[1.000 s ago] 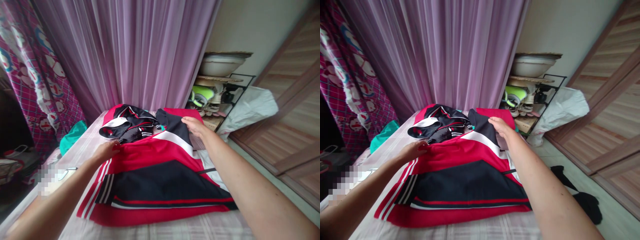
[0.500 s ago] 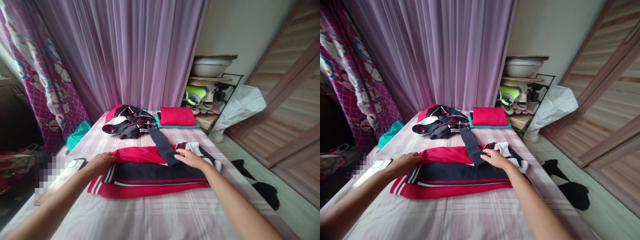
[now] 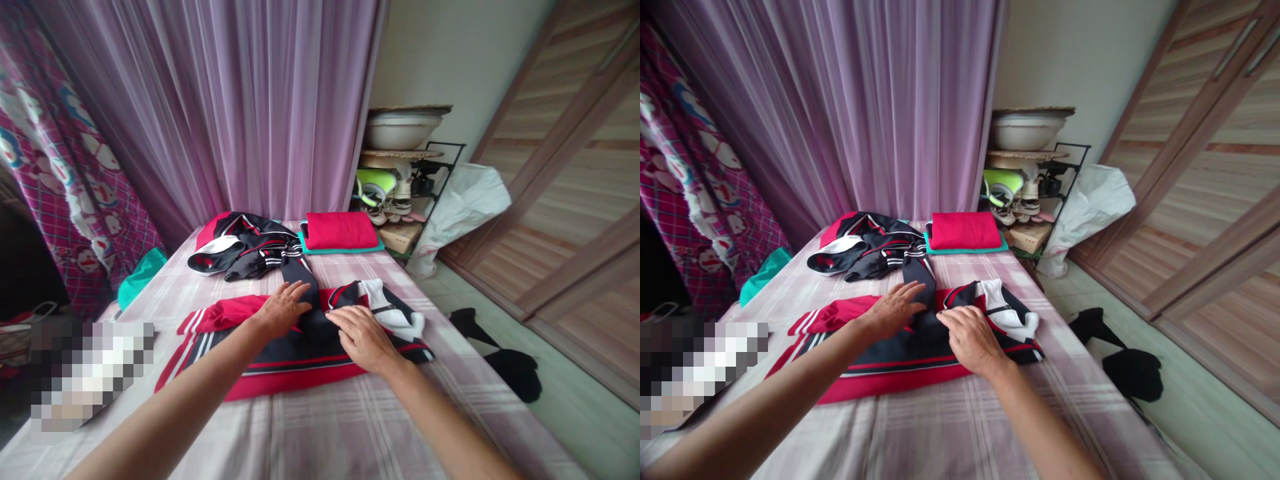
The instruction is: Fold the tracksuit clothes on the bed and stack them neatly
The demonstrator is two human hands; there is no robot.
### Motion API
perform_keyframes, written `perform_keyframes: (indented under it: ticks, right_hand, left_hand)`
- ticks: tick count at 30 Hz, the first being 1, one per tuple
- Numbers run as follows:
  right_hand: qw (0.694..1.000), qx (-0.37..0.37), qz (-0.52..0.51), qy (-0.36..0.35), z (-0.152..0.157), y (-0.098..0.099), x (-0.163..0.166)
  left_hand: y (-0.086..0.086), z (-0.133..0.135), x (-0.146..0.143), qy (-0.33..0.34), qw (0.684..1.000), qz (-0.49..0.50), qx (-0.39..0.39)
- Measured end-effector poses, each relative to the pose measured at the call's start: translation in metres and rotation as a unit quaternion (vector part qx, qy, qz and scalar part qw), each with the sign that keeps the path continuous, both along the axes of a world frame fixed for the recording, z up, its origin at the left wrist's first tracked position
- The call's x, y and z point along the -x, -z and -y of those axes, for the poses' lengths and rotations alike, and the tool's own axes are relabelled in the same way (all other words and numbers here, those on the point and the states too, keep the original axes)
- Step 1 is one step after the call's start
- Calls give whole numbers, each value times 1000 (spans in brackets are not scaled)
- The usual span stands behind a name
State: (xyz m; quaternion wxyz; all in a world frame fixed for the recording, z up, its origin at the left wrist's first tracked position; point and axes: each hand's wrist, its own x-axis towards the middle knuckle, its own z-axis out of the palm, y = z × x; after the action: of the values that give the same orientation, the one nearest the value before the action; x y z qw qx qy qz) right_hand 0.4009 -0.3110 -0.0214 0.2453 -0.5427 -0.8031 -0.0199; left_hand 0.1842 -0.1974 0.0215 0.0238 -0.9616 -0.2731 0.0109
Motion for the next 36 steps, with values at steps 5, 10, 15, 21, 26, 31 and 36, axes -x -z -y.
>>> perform_keyframes:
  ticks: [5, 10, 15, 21, 26, 31, 36]
  right_hand:
    - [975, 85, 4, 204, -11, 4, -48]
    - [973, 101, 25, 205, -40, 4, -65]
    - [978, 76, 46, 191, -69, -1, -50]
    - [968, 94, 48, 228, -98, -13, -61]
    - [968, 188, -15, 164, -103, -7, -85]
    - [960, 234, -99, 114, -98, 3, -96]
    - [965, 170, -83, 180, -108, -14, -84]
  left_hand:
    - [-12, -33, -3, -48, 996, 59, 38]
    - [-49, -62, 12, -245, 956, 159, -31]
    - [-77, -65, 8, -281, 945, 126, -109]
    - [-100, -67, 4, -280, 945, 110, -125]
    - [-98, -33, 2, -161, 980, 111, -29]
    - [-57, 37, 4, 29, 983, 17, 180]
    - [-26, 36, 24, -10, 986, 43, 164]
